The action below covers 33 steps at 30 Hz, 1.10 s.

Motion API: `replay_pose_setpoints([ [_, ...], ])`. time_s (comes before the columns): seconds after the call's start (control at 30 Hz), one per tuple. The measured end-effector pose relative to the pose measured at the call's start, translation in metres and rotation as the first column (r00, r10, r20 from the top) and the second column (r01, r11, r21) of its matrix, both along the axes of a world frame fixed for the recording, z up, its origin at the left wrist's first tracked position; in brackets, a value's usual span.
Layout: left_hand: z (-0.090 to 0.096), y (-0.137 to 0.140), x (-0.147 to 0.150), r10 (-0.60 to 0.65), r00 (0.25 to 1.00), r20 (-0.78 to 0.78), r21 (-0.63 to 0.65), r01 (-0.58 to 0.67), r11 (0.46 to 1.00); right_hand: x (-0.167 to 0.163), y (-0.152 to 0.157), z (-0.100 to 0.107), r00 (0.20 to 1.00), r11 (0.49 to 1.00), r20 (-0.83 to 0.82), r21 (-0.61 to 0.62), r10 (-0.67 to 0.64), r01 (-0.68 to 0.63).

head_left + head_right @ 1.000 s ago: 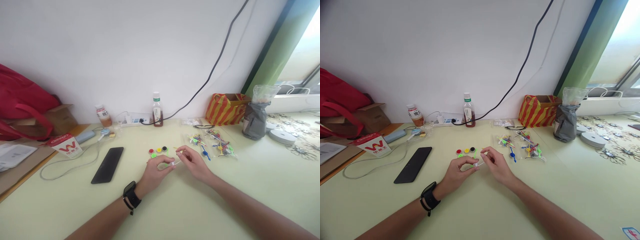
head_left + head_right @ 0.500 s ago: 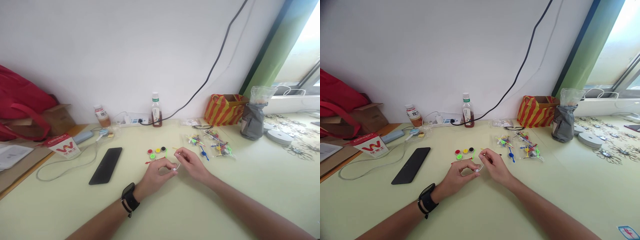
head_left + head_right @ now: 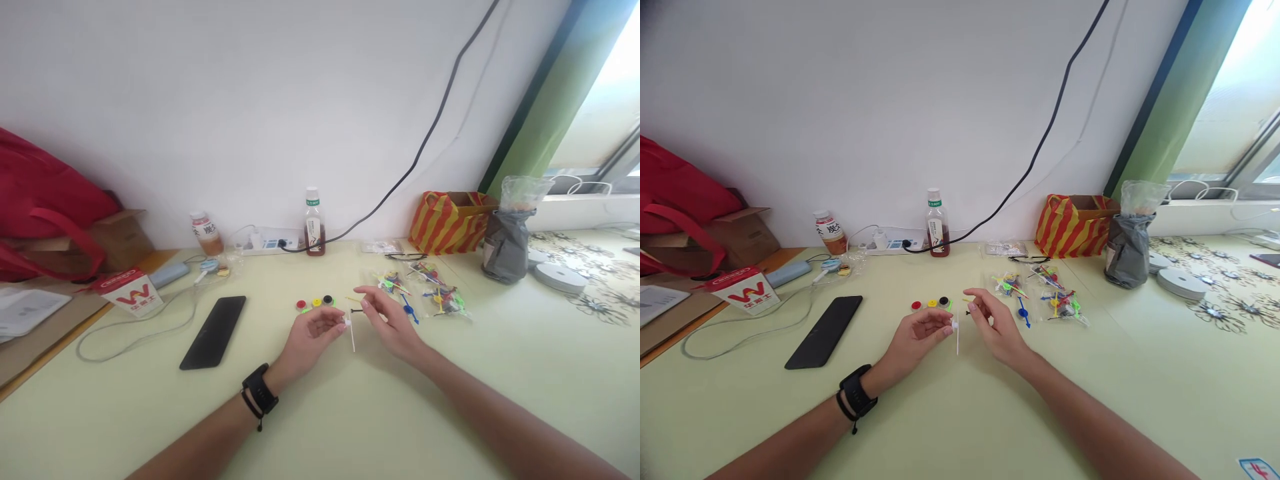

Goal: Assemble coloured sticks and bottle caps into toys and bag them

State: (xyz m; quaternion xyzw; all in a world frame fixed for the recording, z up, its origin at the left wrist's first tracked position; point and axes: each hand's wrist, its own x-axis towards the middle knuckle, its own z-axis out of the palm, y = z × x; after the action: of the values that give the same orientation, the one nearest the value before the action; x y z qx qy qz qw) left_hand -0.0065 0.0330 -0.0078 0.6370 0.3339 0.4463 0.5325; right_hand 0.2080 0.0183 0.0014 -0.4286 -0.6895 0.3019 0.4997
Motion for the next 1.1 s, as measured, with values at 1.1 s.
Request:
replay_pose_setpoints([
  [1.1, -0.007, 0.006, -0.002, 0.053, 0.998, 0.031, -0.035, -0.052, 0.998, -0.003, -0.005, 0.001, 0.997, 0.997, 0.021, -0.013, 0.076, -0.076],
])
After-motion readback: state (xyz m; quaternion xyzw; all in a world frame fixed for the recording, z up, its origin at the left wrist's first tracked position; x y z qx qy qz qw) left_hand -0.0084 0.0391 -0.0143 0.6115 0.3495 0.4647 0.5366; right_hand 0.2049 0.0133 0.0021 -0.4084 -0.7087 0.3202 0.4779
